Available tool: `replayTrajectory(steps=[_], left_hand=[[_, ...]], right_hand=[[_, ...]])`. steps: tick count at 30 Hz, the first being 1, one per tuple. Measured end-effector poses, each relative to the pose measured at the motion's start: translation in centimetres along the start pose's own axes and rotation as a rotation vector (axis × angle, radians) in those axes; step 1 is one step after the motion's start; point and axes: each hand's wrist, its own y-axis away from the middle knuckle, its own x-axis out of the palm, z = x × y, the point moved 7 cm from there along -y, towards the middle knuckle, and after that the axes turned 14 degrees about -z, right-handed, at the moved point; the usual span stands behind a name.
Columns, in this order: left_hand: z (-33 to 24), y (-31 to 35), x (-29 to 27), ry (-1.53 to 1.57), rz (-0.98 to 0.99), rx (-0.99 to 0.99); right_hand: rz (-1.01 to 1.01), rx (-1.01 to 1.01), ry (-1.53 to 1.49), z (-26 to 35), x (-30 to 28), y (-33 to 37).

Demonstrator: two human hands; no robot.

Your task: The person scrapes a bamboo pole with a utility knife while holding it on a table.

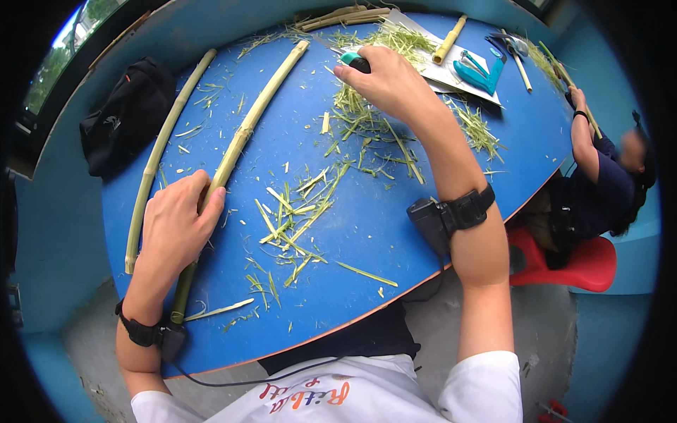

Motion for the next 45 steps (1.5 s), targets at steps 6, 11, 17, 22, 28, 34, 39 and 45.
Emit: replayTrajectory(steps=[6,11,17,22,28,34,39,45], left_hand=[[0.2,0.0,-0.3,0.122,0.095,-0.073],[0.7,0.0,-0.8,0.152,0.088,-0.056],[2.6,1.5,-2.5,0.094,0.095,-0.026],[4.0,4.4,-4.4,-0.025,0.111,-0.007],[4.5,6.1,-5.7,-0.149,0.188,-0.09],[2.8,-2.6,-1.1,-0.11,-0.169,0.114],[1.2,-4.6,3.1,-0.116,-0.087,0.041],[-0.4,-2.9,3.6,0.032,-0.1,0.125]], right_hand=[[0.009,0.013,0.001,0.0,0.5,-0.2],[0.004,0.011,-0.023,-0.2,0.4,-0.3],[0.0,0.019,-0.014,-0.3,1.3,-0.2],[0.04,-0.002,-0.073,0.5,2.4,-0.4],[0.135,0.0,-0.102,1.0,4.7,0.1],[0.206,-0.087,-0.036,3.3,6.1,-0.6],[0.2,-0.067,0.003,3.7,7.1,-1.0],[0.17,-0.113,0.125,3.9,6.1,0.6]])
